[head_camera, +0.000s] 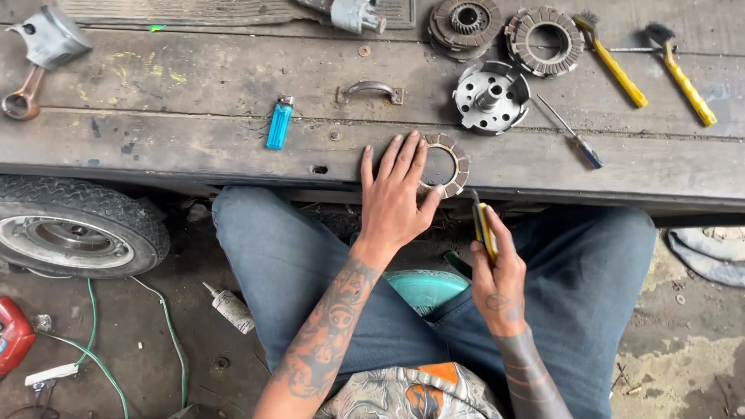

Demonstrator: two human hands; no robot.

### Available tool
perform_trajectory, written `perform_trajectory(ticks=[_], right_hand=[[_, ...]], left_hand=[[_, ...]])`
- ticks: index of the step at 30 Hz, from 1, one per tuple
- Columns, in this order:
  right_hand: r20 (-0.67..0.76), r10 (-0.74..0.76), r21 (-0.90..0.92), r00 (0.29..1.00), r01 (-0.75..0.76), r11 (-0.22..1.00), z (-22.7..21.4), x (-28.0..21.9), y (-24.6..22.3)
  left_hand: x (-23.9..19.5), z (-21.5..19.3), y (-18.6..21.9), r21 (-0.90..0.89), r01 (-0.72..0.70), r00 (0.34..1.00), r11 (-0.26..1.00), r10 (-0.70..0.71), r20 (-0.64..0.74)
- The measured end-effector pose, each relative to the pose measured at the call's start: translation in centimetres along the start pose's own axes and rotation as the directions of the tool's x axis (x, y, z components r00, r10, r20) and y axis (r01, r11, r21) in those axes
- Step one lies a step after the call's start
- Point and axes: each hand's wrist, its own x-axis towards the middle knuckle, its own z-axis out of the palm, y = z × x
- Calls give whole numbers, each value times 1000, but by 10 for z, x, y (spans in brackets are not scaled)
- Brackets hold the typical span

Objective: The person uses a yellow utility knife to scrape and clean the surface of a circular clutch plate on a wooden workbench. They rotate the plate to access different sections and occasionally flip it over to work on the other side.

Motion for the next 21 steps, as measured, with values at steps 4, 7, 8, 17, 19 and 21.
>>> perform_trajectory(ticks=[4,7,8,17,19,21], right_hand=[[24,11,54,1000,-12,998,9,-2,-12],[39,4,10,999,-4,1000,10,-1,-10],[45,2,-1,999,-2,1000,11,-2,-8],[105,-1,-60,994,8,998,24,0,-24],[112,4,-73,994,4,997,24,-1,-27],[107,0,-108,994,12,994,24,-1,-32]], left_hand=[[-1,-3,7,3,20,1000,1000,-20,14],[1,3,-1,11,42,999,999,-42,9],[2,3,-4,12,31,999,999,-31,10],[-2,11,-10,80,-38,998,996,42,-56],[-2,12,-11,88,-41,997,995,47,-66],[-2,14,-11,86,-38,997,996,44,-68]])
